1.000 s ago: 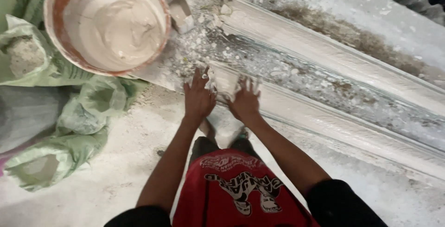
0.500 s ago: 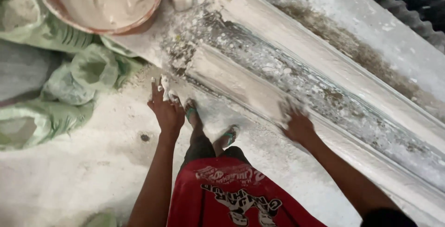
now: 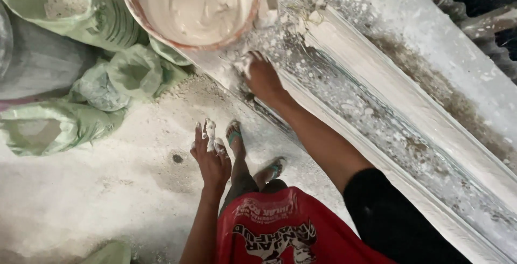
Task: Applying and smoothing plaster mix into long decorative molds by hand and with a scraper.
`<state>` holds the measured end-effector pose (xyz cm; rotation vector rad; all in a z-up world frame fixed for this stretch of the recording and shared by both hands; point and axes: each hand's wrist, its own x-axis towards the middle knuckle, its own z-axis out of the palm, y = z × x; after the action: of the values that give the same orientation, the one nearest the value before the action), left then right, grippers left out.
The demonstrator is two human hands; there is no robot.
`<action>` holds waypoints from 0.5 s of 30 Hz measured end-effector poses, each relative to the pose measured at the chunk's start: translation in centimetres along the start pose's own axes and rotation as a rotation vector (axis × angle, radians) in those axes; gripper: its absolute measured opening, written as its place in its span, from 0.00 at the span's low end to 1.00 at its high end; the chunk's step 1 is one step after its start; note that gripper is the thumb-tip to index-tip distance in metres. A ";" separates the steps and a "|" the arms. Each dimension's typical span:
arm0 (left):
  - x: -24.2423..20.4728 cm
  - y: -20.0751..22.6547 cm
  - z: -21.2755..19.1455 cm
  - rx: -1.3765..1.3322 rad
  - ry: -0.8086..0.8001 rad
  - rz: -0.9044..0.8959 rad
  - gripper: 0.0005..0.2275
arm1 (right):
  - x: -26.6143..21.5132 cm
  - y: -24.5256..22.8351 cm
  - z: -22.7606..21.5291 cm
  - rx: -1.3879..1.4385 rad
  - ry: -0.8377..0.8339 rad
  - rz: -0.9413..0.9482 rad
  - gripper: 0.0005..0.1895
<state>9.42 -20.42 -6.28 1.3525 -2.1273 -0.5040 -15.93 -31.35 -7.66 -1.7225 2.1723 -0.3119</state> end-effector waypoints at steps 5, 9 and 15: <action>3.7 -1.7 0.0 -0.150 0.051 0.013 0.09 | -0.6 6.4 1.3 1.169 0.346 0.472 0.05; 7.4 -0.2 1.1 -0.130 -0.042 0.020 0.06 | -0.5 12.1 5.6 1.310 0.493 1.101 0.31; 10.6 1.2 3.3 -0.093 -0.140 0.282 0.11 | -6.0 11.4 3.8 1.498 0.496 1.090 0.33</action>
<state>3.01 -29.46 -5.38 0.9700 -2.3284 -0.5866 -23.43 -22.61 -14.65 0.3645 1.7637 -1.5355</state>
